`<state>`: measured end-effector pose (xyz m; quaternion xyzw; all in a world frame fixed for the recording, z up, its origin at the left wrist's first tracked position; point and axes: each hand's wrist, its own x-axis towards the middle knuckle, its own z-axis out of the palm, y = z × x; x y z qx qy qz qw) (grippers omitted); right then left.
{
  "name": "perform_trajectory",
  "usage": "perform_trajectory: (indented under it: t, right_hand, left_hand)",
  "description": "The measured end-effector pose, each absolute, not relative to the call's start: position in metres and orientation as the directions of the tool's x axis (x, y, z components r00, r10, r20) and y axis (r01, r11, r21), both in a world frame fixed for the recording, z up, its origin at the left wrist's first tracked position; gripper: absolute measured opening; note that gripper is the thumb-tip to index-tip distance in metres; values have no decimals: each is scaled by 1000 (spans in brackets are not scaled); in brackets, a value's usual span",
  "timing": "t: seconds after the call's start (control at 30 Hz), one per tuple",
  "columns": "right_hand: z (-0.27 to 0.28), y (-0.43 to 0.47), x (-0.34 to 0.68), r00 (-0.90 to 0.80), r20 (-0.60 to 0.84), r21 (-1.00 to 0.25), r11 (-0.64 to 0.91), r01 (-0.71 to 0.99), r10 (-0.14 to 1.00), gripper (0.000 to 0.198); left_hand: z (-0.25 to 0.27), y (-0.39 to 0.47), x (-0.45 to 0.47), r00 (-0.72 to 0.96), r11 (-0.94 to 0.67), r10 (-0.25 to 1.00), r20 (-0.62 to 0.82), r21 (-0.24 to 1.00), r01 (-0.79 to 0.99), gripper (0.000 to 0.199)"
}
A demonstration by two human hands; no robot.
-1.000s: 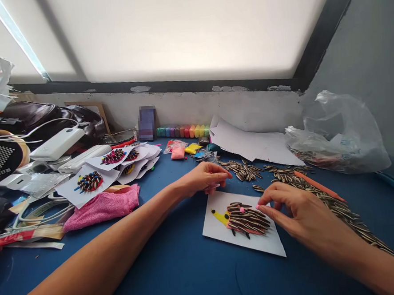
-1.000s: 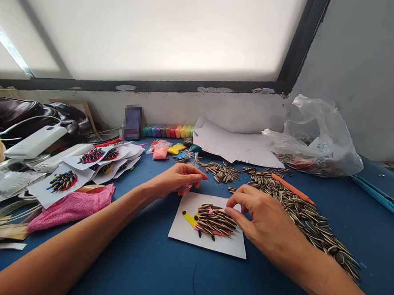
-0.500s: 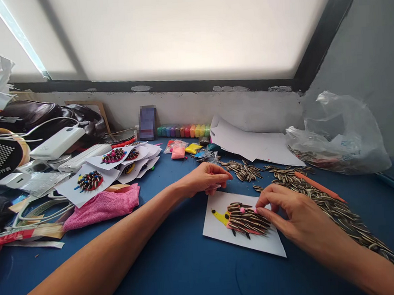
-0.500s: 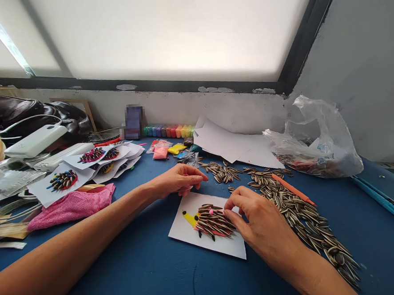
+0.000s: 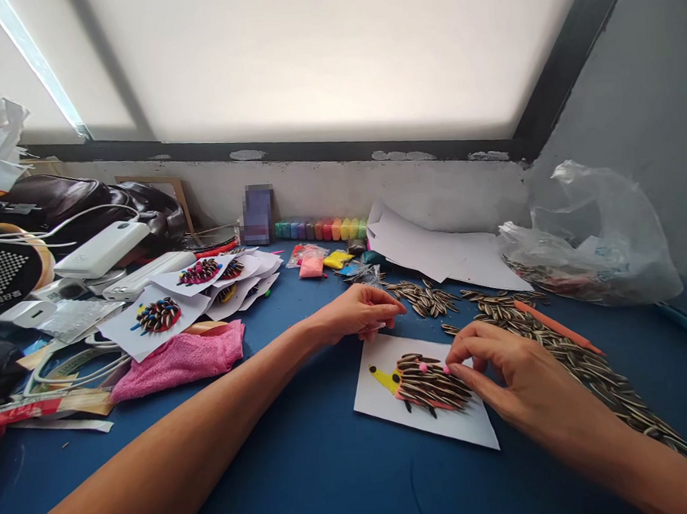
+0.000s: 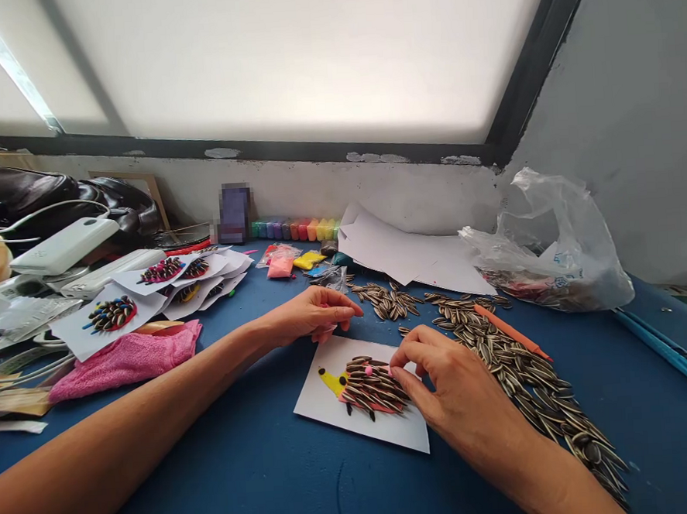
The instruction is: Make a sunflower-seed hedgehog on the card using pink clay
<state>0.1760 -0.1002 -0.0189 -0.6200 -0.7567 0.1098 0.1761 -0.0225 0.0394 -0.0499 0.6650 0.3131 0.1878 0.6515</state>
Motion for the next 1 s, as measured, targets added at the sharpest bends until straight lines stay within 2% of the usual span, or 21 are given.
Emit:
perform_trajectory:
  t: [0.27, 0.5, 0.73, 1.0]
  right_hand:
    - [-16, -100, 175, -153, 96, -400, 179, 899, 984, 17]
    - [-16, -101, 176, -174, 89, -405, 195, 893, 981, 27]
    - [-17, -102, 177, -148, 106, -400, 178, 899, 983, 22]
    - [-15, -100, 178, -163, 130, -380, 200, 903, 978, 27]
  left_hand:
    - [-50, 40, -22, 739, 50, 656, -151, 986, 157, 30]
    - [-47, 37, -22, 735, 34, 662, -147, 986, 166, 32]
    - [-50, 39, -22, 739, 44, 659, -139, 988, 147, 33]
    - [-48, 39, -22, 732, 53, 663, -158, 985, 165, 36]
